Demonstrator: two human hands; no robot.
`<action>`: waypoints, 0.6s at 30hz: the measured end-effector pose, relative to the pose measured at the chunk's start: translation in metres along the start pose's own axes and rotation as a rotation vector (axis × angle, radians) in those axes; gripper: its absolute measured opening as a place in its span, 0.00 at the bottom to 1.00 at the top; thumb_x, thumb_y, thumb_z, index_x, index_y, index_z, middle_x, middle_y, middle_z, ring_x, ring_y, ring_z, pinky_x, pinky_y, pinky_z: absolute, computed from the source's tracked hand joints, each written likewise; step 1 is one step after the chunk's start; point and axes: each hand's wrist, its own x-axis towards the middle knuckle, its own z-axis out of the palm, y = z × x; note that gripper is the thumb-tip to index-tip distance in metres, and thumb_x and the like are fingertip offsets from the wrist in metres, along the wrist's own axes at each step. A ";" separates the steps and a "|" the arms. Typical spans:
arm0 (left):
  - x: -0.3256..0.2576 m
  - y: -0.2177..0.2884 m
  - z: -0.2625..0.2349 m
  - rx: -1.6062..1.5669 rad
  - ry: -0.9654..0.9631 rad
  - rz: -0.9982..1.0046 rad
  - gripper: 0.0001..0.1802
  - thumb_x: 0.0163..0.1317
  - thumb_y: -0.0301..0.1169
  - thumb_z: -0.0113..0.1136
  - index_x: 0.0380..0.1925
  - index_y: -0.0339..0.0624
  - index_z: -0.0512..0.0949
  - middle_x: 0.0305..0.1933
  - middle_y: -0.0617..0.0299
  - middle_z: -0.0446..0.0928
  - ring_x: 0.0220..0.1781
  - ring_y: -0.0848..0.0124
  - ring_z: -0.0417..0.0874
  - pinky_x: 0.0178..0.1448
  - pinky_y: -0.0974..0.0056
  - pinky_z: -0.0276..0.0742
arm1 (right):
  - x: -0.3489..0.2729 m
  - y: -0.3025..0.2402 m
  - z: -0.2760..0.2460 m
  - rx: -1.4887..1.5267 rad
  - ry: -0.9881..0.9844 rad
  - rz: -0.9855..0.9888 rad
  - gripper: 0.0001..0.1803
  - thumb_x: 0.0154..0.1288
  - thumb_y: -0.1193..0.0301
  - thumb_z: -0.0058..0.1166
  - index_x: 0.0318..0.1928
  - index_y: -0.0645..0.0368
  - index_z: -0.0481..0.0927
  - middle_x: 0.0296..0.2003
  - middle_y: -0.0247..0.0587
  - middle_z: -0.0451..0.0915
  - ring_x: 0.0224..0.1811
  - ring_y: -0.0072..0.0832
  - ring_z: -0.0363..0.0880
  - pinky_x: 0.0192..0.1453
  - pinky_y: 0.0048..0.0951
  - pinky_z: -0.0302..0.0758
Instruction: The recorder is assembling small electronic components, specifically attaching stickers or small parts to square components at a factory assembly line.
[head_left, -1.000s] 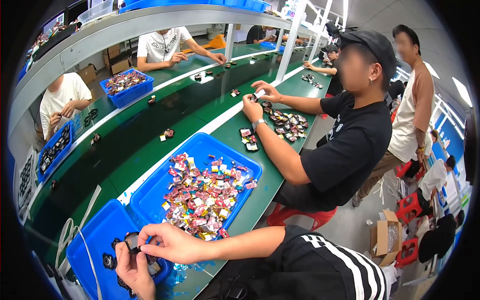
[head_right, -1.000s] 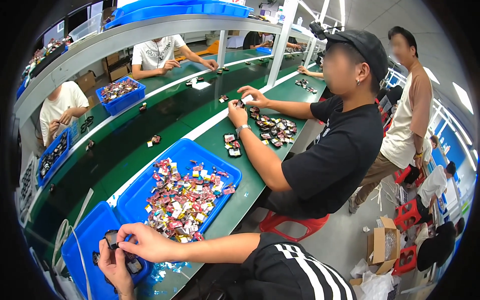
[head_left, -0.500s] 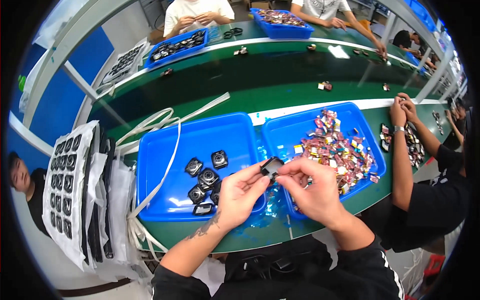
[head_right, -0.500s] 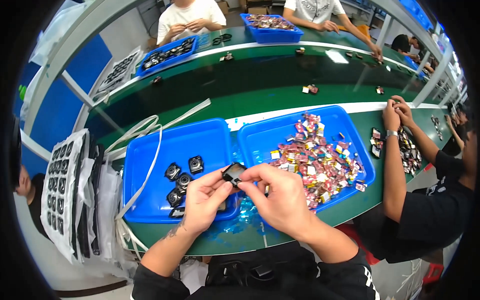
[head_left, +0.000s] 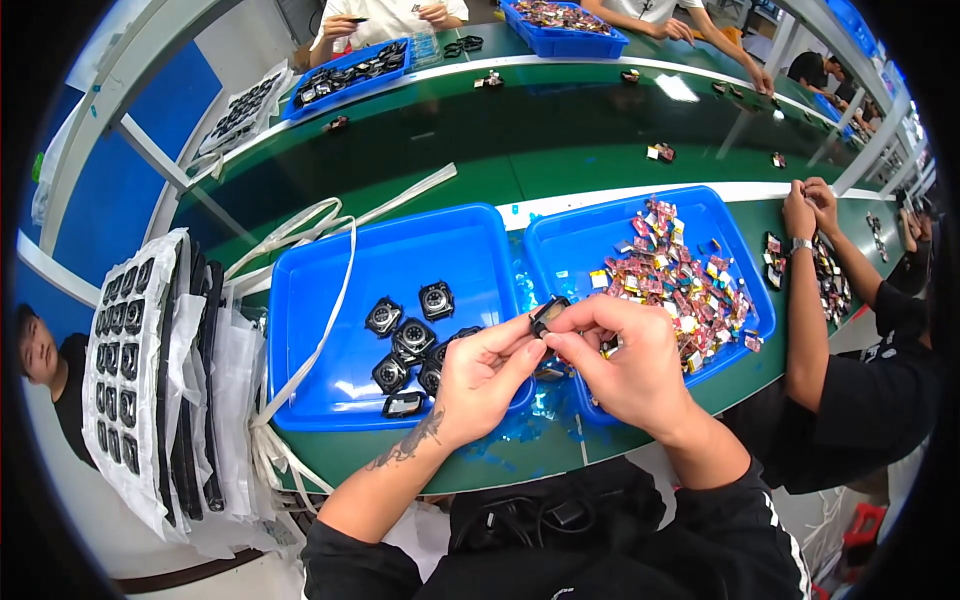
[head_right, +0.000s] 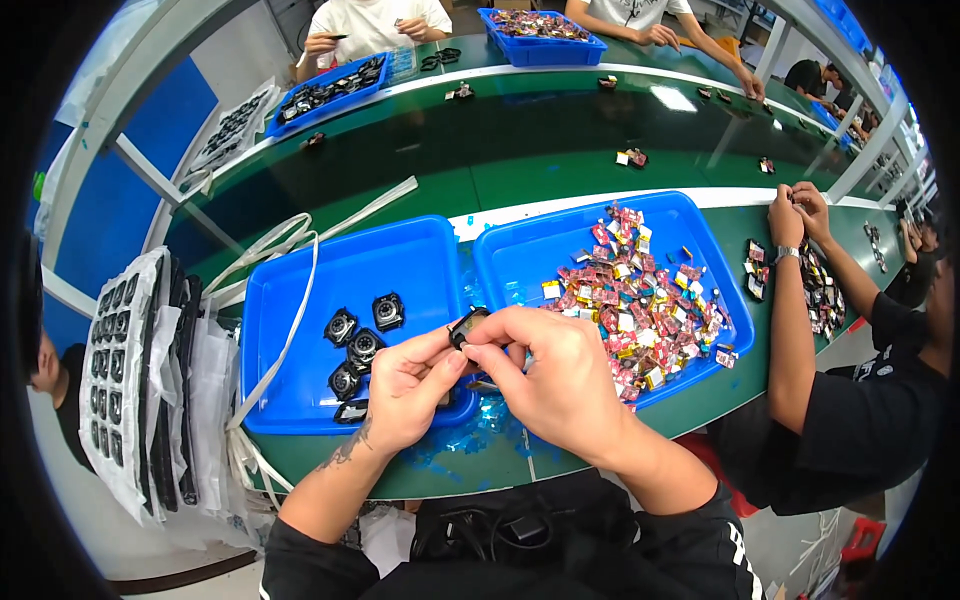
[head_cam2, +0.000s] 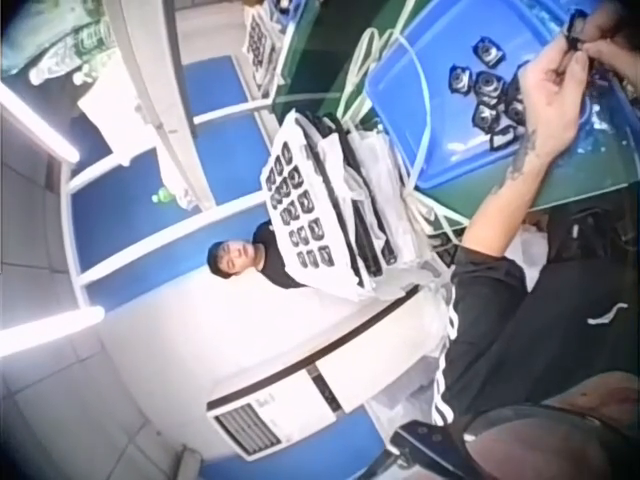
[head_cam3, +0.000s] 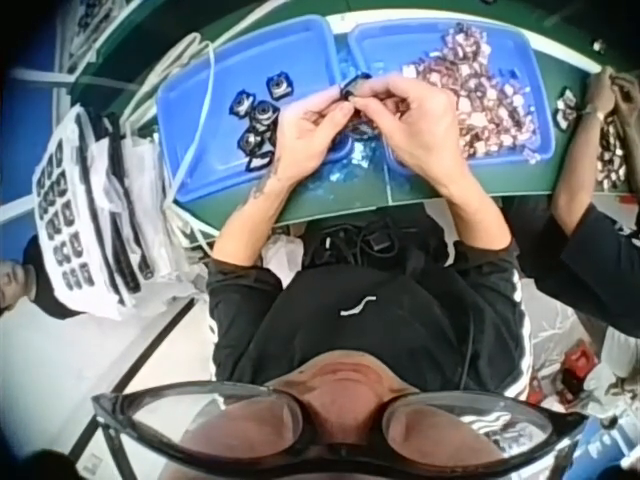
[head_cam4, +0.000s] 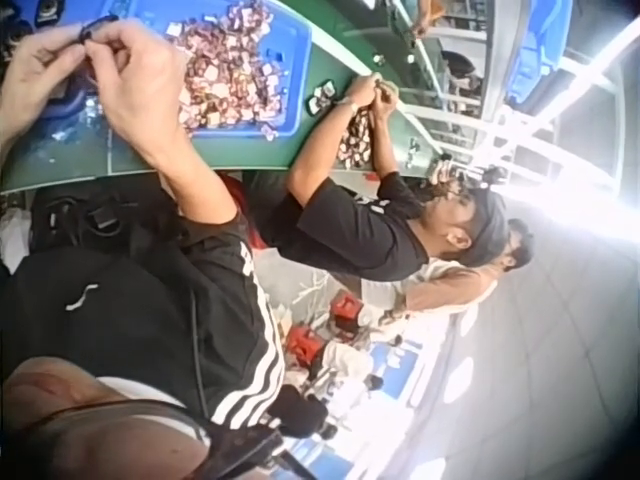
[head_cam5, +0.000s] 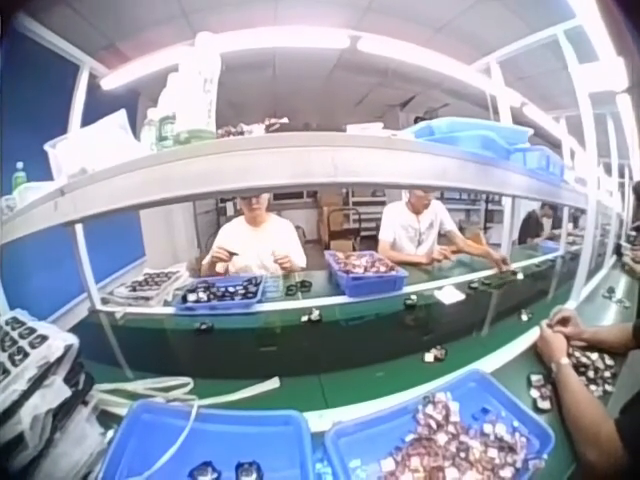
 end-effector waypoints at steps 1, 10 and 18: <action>0.000 -0.001 0.000 0.001 0.002 -0.002 0.21 0.69 0.23 0.53 0.61 0.29 0.70 0.50 0.60 0.79 0.48 0.80 0.77 0.53 0.73 0.74 | 0.001 0.002 0.001 0.002 -0.002 0.001 0.05 0.57 0.82 0.63 0.35 0.68 0.82 0.26 0.38 0.83 0.26 0.17 0.79 0.28 0.19 0.74; -0.001 -0.002 0.004 0.008 0.015 -0.003 0.21 0.69 0.23 0.54 0.61 0.30 0.71 0.48 0.62 0.79 0.47 0.81 0.76 0.51 0.75 0.74 | -0.001 0.004 -0.001 0.058 0.022 0.025 0.03 0.56 0.78 0.63 0.32 0.64 0.83 0.24 0.38 0.82 0.19 0.20 0.76 0.24 0.23 0.72; -0.006 -0.002 0.004 0.188 -0.015 0.020 0.21 0.69 0.23 0.52 0.60 0.26 0.70 0.51 0.56 0.79 0.49 0.76 0.78 0.53 0.71 0.74 | 0.001 -0.003 -0.009 0.002 0.000 -0.077 0.05 0.53 0.78 0.63 0.25 0.61 0.79 0.21 0.37 0.79 0.19 0.26 0.77 0.28 0.27 0.72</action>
